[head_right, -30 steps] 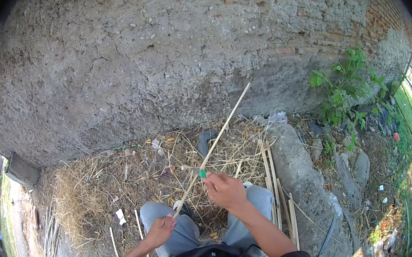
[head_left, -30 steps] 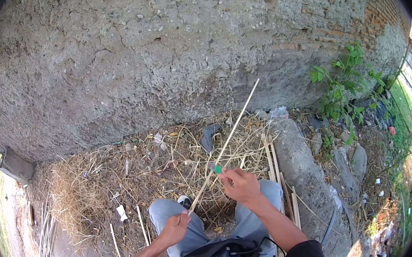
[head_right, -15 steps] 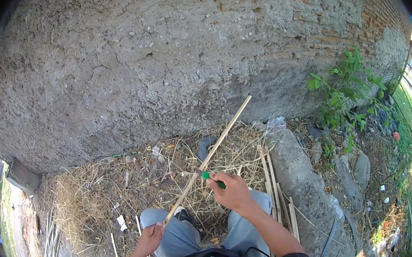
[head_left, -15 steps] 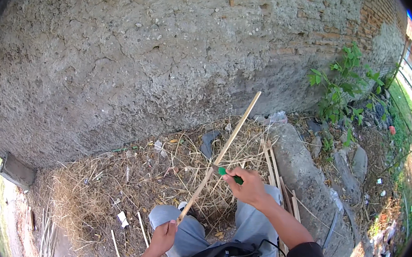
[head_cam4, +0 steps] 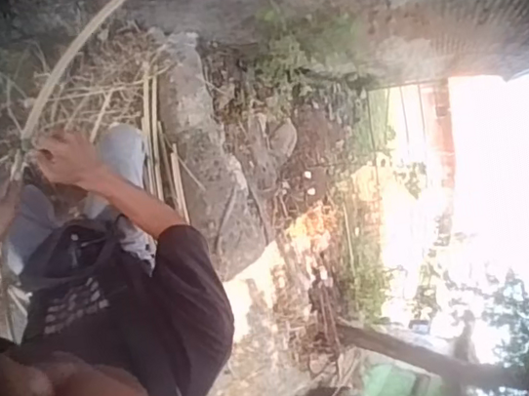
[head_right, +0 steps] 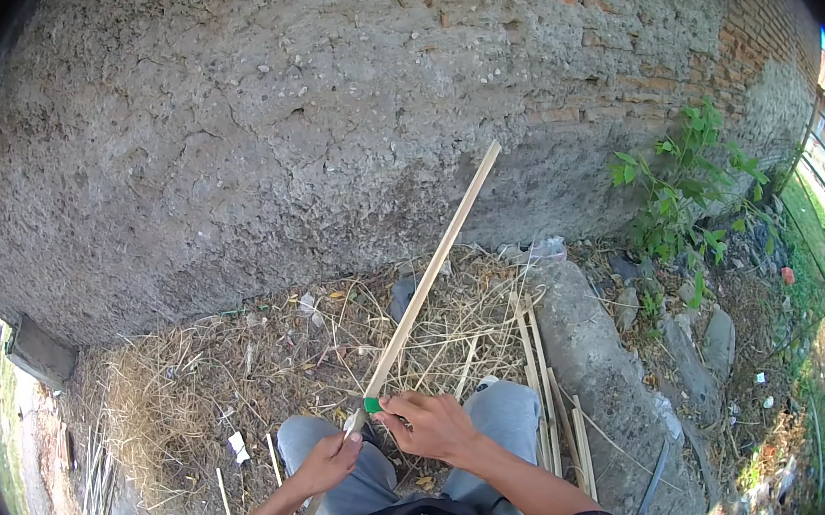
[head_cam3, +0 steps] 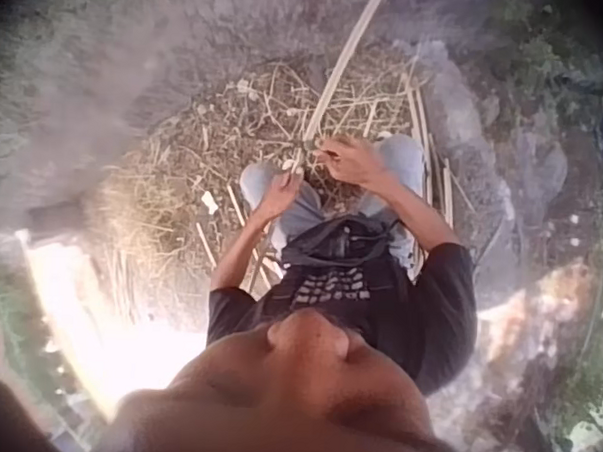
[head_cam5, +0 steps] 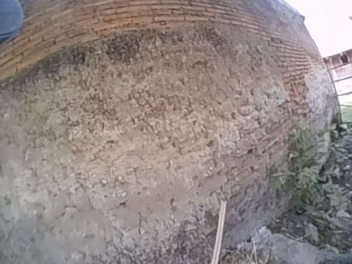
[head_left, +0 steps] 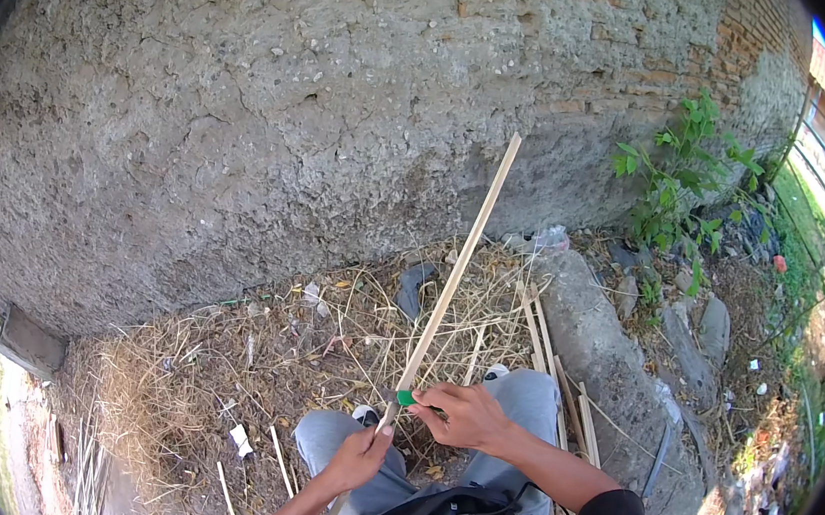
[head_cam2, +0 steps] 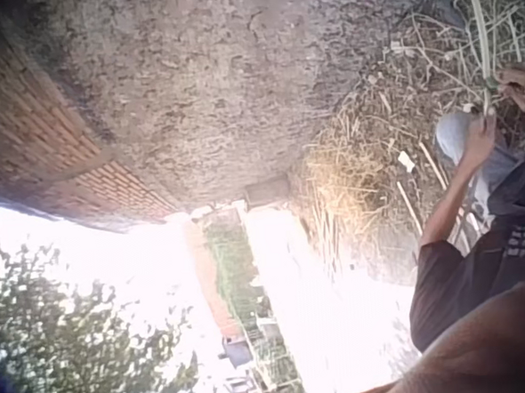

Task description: The person shaves and strips thin layers from bamboo sticks using a utility knife.

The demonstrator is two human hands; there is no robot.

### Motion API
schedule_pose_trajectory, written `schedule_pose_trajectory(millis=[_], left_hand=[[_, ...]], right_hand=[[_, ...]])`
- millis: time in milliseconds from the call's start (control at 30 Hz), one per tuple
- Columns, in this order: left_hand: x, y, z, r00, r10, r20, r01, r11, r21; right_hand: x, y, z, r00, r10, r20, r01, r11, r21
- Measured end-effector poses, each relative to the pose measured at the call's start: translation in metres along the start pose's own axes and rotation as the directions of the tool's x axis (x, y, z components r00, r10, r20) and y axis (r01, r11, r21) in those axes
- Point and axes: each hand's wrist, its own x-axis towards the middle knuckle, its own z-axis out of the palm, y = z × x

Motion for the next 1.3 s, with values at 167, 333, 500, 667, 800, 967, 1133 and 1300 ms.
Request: schedule_pose_trajectory(millis=[167,333,500,667,800,967,1133,1300], left_hand=[[-0.006,0.007,-0.003,0.997,0.02,0.079,-0.015,0.998,-0.06],[-0.021,0.033,-0.015,0.978,-0.108,0.181,0.138,0.976,-0.166],[-0.053,-0.002,-0.019,0.934,-0.227,0.276,0.246,0.969,-0.037],[-0.067,-0.005,-0.024,0.963,-0.171,0.21,0.192,0.978,-0.084],[-0.093,-0.027,-0.033,0.99,-0.136,0.02,0.136,0.991,0.018],[-0.108,-0.015,-0.046,0.972,-0.231,0.037,0.224,0.966,0.131],[-0.162,-0.04,-0.059,0.981,-0.185,0.062,0.146,0.907,0.395],[-0.17,-0.045,-0.086,0.975,-0.215,-0.051,0.22,0.952,0.211]], right_hand=[[0.0,0.003,-0.001,0.992,-0.087,-0.087,0.073,0.986,-0.151],[0.008,0.008,-0.009,0.977,-0.185,-0.105,0.157,0.96,-0.233],[0.019,0.081,-0.039,0.966,-0.018,-0.257,-0.048,0.968,-0.248],[0.032,0.067,-0.044,0.979,0.026,-0.201,-0.085,0.953,-0.292],[0.052,0.095,-0.045,0.944,0.038,-0.326,-0.115,0.969,-0.22],[0.065,0.103,-0.039,0.938,0.128,-0.322,-0.21,0.949,-0.236],[0.046,0.177,-0.099,0.81,0.484,-0.33,-0.584,0.715,-0.385],[0.024,0.21,-0.109,0.699,0.613,-0.368,-0.711,0.653,-0.262]])
